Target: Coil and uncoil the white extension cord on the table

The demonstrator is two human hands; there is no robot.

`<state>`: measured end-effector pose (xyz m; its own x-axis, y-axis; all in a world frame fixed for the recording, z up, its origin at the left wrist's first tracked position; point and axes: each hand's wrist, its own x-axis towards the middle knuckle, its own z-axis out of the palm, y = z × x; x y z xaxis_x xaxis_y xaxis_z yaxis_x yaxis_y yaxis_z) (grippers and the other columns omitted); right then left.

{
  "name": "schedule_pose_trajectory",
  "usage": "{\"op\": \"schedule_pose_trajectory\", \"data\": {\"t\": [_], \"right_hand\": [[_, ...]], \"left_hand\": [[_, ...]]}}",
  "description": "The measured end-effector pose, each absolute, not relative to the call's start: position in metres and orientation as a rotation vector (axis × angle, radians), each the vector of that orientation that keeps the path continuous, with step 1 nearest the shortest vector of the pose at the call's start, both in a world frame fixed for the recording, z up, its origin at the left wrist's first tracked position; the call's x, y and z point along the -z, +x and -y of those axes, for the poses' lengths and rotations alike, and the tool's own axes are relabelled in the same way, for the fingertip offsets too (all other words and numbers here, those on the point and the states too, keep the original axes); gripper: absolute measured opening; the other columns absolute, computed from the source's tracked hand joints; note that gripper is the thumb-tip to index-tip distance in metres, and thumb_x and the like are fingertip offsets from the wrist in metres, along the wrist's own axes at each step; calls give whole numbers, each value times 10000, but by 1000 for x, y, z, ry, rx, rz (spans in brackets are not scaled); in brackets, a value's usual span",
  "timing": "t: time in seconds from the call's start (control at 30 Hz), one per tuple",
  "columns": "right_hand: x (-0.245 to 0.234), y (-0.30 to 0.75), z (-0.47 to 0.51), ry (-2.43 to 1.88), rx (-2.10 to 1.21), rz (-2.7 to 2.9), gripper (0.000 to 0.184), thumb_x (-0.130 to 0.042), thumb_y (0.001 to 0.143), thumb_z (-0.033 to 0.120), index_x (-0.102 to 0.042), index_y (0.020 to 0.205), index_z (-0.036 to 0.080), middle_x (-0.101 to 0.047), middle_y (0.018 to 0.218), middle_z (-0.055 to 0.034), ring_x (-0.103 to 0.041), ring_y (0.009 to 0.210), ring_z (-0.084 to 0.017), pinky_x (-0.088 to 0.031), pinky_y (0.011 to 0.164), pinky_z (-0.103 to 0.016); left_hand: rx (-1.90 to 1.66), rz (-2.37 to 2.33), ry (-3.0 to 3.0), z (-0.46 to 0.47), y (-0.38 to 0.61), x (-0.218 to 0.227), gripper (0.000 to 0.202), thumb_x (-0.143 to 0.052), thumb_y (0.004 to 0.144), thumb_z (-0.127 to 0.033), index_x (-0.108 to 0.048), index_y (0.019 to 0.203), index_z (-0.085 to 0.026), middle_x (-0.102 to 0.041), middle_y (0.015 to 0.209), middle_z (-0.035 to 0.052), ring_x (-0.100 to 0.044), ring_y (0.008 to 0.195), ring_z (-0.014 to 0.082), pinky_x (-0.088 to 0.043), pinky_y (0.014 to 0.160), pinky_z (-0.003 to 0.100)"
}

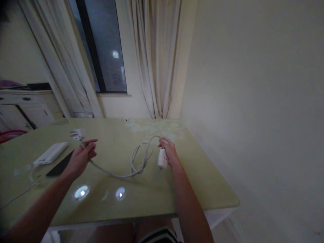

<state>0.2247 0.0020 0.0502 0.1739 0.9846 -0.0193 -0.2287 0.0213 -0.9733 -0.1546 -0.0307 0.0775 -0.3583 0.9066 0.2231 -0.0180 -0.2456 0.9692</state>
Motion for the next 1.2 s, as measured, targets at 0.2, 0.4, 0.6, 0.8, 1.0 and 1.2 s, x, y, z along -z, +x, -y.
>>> {"op": "schedule_pose_trajectory", "data": {"t": [0.2,0.4,0.6,0.8,1.0,1.2], "right_hand": [[-38,204,-4,-1003,-1215,831,546,-880,557,514,-642,941,207,-648,678,34,-533,510,-123,-389,495,-247],[-27,198,-9,-963,-1164,903,439,-863,574,529,-673,766,183,-585,608,40,-470,530,-107,-354,524,-248],[-26,183,-4,-894,-1167,960,385,-830,643,523,-673,757,190,-581,620,37,-452,546,-106,-354,552,-251],[-32,185,2,-996,-878,987,372,-770,699,544,-669,753,190,-536,618,32,-426,580,-121,-334,545,-257],[-32,195,2,-1075,-624,929,370,-648,814,580,-596,813,213,-466,640,46,-417,620,-135,-358,568,-254],[-28,191,1,-1135,-652,923,347,-502,895,554,-603,872,223,-487,678,24,-470,644,-158,-422,604,-271]], "left_hand": [[-1658,-1212,1244,4,-74,-66,471,-665,807,-621,-632,966,-179,-509,725,-31,-471,593,106,-425,546,224],[-1431,-1306,1404,-22,-13,-40,519,-601,799,-651,-685,942,-159,-564,730,8,-484,589,135,-389,544,262],[-1312,-1202,1555,-18,10,-18,533,-518,862,-645,-693,1015,-166,-651,817,56,-565,641,169,-452,597,288],[-1028,-1200,1916,0,12,-12,406,-535,912,-548,-740,903,-198,-760,877,106,-684,827,267,-479,764,353],[-901,-1161,2000,4,6,-8,351,-654,838,-531,-748,938,-208,-767,856,86,-681,779,260,-471,709,326],[-1110,-1244,1813,0,0,-15,370,-653,828,-517,-739,950,-178,-762,894,83,-681,838,258,-488,766,338]]}}
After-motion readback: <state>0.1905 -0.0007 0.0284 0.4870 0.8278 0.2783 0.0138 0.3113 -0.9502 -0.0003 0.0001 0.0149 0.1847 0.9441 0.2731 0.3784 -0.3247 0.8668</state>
